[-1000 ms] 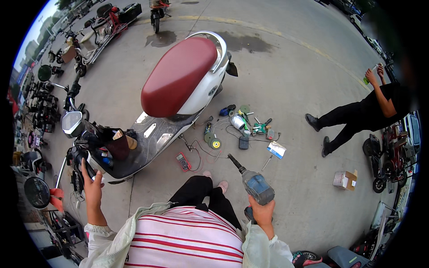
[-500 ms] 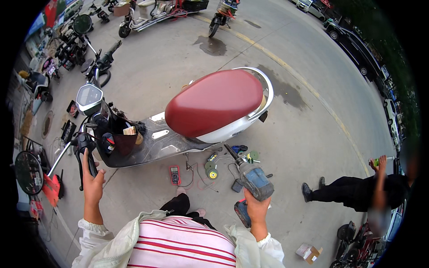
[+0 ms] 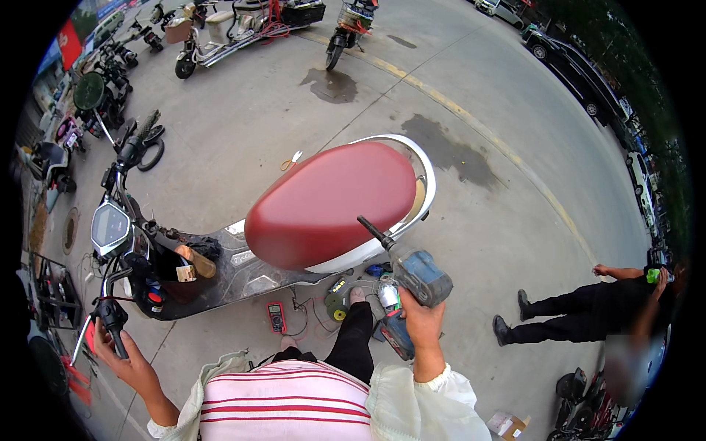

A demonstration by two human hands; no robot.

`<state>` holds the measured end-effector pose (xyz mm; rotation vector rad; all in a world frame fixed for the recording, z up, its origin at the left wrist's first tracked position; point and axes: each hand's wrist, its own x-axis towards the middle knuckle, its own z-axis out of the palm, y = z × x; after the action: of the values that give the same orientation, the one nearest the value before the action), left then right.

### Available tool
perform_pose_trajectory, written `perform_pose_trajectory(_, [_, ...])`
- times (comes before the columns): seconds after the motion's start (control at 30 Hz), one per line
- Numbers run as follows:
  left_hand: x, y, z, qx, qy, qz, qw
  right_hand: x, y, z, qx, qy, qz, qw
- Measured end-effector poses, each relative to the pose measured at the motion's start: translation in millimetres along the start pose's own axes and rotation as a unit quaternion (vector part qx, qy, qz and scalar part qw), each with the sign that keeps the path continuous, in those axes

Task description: The person uses a multimeter to test electrical connections on a white scooter, then opens the seat to access the battery compartment. They use a cordless drill to remove and reinstall screws on the battery cover while another person stands nearby.

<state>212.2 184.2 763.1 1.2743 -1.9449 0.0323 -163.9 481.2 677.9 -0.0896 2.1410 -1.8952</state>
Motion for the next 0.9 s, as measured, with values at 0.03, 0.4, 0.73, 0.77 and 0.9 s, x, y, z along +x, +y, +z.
perform_pose_trajectory(0.03, [4,27,23,-0.055,-0.019,0.001,0.998,20,3,-10,0.019,0.008,0.007,1.000])
perform_pose_trajectory(0.4, [-70,422,446,-0.130,-0.415,0.623,0.650,154,66,-157,0.029,0.070,0.097,0.992])
perform_pose_trajectory(0.73, [-139,553,570,0.159,-0.476,0.746,0.437,150,116,-240,0.090,0.267,0.186,0.941])
perform_pose_trajectory(0.77, [-134,551,570,0.148,-0.478,0.748,0.436,149,117,-242,0.104,0.279,0.196,0.934])
perform_pose_trajectory(0.9, [-104,536,543,0.062,-0.452,0.765,0.454,157,111,-244,0.103,0.264,0.224,0.932])
